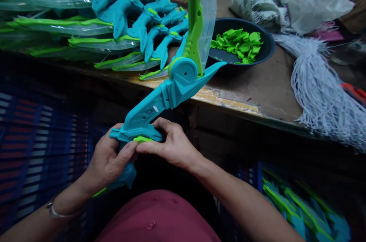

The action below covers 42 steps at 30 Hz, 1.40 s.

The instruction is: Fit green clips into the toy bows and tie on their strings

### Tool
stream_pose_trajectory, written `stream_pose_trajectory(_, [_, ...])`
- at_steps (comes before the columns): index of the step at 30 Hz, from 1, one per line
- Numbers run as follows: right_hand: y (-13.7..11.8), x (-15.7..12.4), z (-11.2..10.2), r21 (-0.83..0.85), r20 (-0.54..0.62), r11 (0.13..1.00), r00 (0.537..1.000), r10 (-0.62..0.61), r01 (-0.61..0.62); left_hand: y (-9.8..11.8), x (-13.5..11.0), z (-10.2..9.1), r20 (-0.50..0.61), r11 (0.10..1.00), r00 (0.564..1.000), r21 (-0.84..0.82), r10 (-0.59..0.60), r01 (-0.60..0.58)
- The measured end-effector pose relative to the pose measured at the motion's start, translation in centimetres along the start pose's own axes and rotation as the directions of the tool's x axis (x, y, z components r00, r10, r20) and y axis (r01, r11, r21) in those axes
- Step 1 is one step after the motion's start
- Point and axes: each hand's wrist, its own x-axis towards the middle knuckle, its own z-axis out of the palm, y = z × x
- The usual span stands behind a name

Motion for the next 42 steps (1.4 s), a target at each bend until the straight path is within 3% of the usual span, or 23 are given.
stream_pose_trajectory(5, [0.2, 0.3, -0.3, 0.041, -0.018, 0.996, 0.997, 0.081, -0.08, 0.1, 0.8, 0.1, 0.171, 0.929, 0.96, -0.26, -0.223, 0.262])
stream_pose_trajectory(7, [0.4, 0.4, -0.3, 0.068, -0.029, 0.99, 0.992, 0.122, -0.12, 0.2, 1.0, 0.1, 0.218, 0.905, 0.941, -0.288, -0.258, 0.314])
stream_pose_trajectory(19, [1.6, -0.8, 0.0, 0.102, 0.048, 0.976, 0.981, 0.19, -0.195, -1.2, 0.2, 0.1, 0.16, 0.975, 0.98, -0.168, -0.122, 0.149])
stream_pose_trajectory(25, [1.6, -1.2, 1.0, -0.081, -0.059, 0.994, 0.996, 0.065, -0.069, -2.1, 0.0, 0.5, 0.112, 0.983, 0.992, -0.163, -0.066, 0.083])
stream_pose_trajectory(30, [2.2, -0.6, 0.9, -0.159, -0.007, 0.978, 0.991, 0.136, -0.136, -2.4, 0.5, 0.7, 0.136, 0.956, 0.972, -0.201, -0.189, 0.214])
stream_pose_trajectory(32, [2.7, -0.7, 0.9, -0.305, -0.074, 0.951, 0.997, 0.017, -0.039, -2.4, 0.9, 0.6, 0.2, 0.913, 0.941, -0.254, -0.274, 0.32])
stream_pose_trajectory(34, [3.1, -0.9, 1.1, -0.566, -0.148, 0.813, 0.952, -0.266, 0.139, -2.5, 1.4, 0.5, 0.271, 0.849, 0.897, -0.314, -0.349, 0.425])
stream_pose_trajectory(36, [3.4, -1.1, 1.5, -0.788, -0.094, 0.559, 0.847, -0.523, 0.258, -2.6, 1.9, 0.4, 0.33, 0.791, 0.856, -0.349, -0.398, 0.503])
stream_pose_trajectory(37, [3.4, -1.1, 1.7, -0.849, -0.028, 0.44, 0.807, -0.59, 0.292, -2.7, 2.1, 0.3, 0.355, 0.771, 0.843, -0.363, -0.404, 0.523])
stream_pose_trajectory(39, [3.2, -1.2, 2.0, -0.9, 0.094, 0.273, 0.763, -0.639, 0.34, -3.0, 2.5, 0.1, 0.405, 0.737, 0.83, -0.408, -0.384, 0.539])
stream_pose_trajectory(42, [2.7, -1.1, 2.0, -0.923, 0.194, 0.14, 0.749, -0.633, 0.358, -3.3, 2.7, -0.2, 0.47, 0.635, 0.801, -0.502, -0.37, 0.587])
